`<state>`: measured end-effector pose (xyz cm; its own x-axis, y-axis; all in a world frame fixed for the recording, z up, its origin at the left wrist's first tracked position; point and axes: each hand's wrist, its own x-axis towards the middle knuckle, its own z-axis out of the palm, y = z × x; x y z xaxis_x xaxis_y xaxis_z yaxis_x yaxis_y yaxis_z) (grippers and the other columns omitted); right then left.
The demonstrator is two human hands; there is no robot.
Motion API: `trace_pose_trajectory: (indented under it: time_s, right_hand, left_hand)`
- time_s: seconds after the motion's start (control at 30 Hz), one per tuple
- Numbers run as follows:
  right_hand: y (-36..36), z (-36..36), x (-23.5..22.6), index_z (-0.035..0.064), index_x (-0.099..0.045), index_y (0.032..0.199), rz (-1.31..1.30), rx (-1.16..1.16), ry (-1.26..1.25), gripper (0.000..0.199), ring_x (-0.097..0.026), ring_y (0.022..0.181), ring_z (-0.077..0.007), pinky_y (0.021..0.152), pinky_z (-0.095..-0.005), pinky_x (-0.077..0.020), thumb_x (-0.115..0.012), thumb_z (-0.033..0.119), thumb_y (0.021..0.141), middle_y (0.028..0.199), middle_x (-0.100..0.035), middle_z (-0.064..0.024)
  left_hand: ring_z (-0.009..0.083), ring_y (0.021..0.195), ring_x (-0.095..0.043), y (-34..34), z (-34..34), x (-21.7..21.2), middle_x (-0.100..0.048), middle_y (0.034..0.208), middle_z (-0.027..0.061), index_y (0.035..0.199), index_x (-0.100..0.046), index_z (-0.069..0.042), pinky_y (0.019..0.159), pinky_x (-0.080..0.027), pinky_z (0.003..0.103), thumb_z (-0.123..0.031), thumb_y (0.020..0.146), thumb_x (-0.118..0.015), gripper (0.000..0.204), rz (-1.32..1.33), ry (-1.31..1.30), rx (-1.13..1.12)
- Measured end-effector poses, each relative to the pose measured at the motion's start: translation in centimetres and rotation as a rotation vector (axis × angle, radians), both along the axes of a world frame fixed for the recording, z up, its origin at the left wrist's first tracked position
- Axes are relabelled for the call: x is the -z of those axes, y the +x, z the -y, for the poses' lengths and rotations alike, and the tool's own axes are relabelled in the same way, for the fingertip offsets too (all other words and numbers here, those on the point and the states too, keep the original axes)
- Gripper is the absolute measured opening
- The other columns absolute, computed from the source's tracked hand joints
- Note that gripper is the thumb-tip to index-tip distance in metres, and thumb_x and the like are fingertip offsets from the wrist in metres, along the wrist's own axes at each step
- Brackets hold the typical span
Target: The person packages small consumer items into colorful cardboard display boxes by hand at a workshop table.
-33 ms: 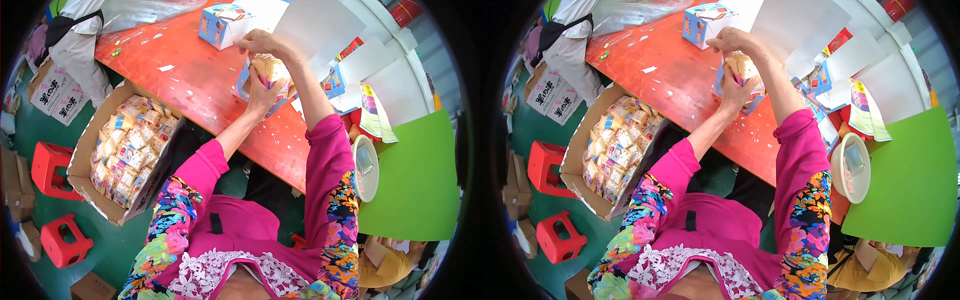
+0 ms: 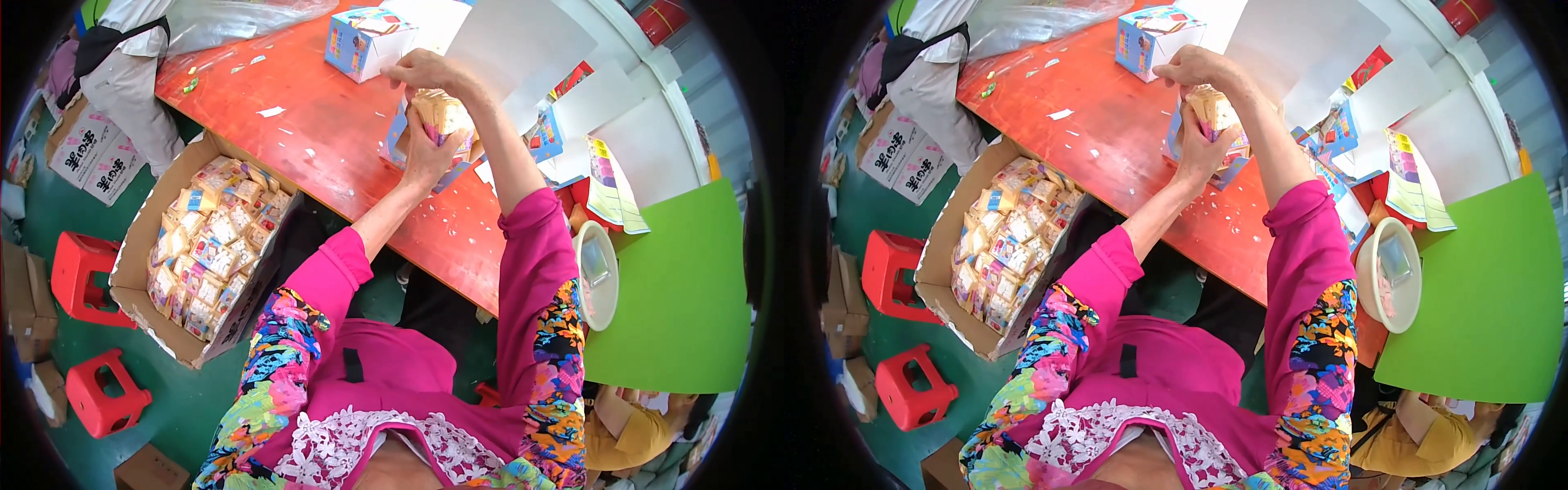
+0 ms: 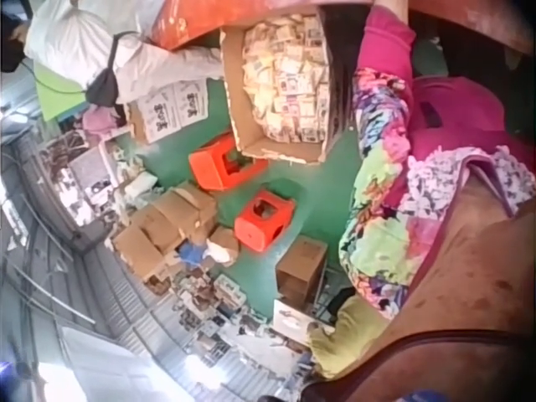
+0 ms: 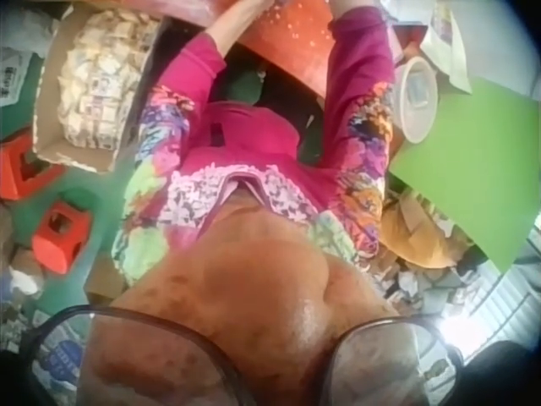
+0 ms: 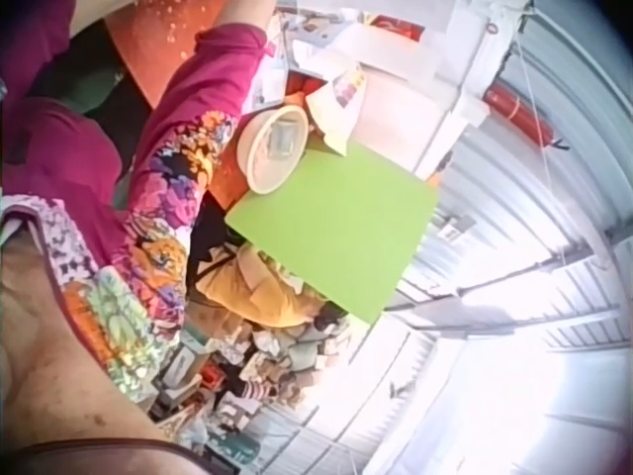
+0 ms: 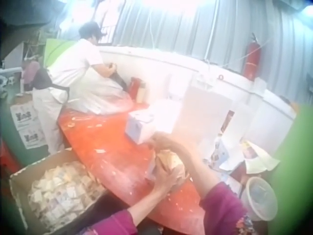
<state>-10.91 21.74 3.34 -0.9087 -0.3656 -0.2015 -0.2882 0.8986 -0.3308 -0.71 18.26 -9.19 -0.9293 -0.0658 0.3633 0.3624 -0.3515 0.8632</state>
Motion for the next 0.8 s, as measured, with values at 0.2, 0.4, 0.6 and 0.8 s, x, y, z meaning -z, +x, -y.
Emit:
trace_pose_trajectory:
  time_s: [0.2, 0.4, 0.6, 0.8]
  right_hand:
    - [0.4, -1.2, 1.1, 0.0001, -0.07, 0.099, -0.019, -0.008, -0.081, 0.05, -0.062, 0.073, -0.0133, 0.072, -0.0314, -0.0491, -0.058, 0.048, 0.092, 0.076, -0.066, -0.0057]
    - [1.7, -2.0, 0.9, 0.0045, -0.07, 0.106, -0.41, -0.001, -0.043, 0.033, -0.068, 0.082, -0.0226, 0.073, -0.0356, -0.0525, -0.063, 0.034, 0.091, 0.088, -0.071, -0.0129]
    - [5.1, -6.4, -0.1, 0.0005, -0.069, 0.102, -0.536, 0.071, -0.022, 0.032, -0.065, 0.073, -0.0209, 0.065, -0.0352, -0.0502, -0.063, 0.03, 0.09, 0.085, -0.069, -0.0163]
    - [7.1, -9.1, 2.9, -0.0026, -0.064, 0.095, -0.245, 0.136, -0.009, 0.033, -0.065, 0.074, -0.0281, 0.067, -0.0388, -0.0499, -0.052, 0.027, 0.09, 0.081, -0.066, -0.0205]
  left_hand:
    - [0.025, 0.117, -0.052, -0.6, -0.1, 0.9, -0.048, 0.126, 0.0176, 0.136, -0.029, 0.002, 0.099, -0.043, 0.038, -0.02, 0.077, -0.076, 0.079, 0.009, 0.026, 0.005]
    - [0.0207, 0.112, -0.054, -1.3, -0.7, 2.1, -0.05, 0.125, 0.0161, 0.135, -0.032, 0.003, 0.094, -0.048, 0.034, -0.019, 0.08, -0.075, 0.073, 0.115, 0.204, 0.101]
    - [0.0219, 0.113, -0.054, -1.2, -2.1, 3.2, -0.049, 0.126, 0.0168, 0.134, -0.032, 0.004, 0.094, -0.048, 0.034, -0.022, 0.083, -0.077, 0.073, 0.118, 0.344, 0.023]
    - [0.0248, 0.118, -0.052, -0.9, -3.7, 3.1, -0.048, 0.129, 0.018, 0.137, -0.03, 0.004, 0.099, -0.044, 0.036, -0.022, 0.083, -0.078, 0.077, 0.14, 0.362, -0.128]
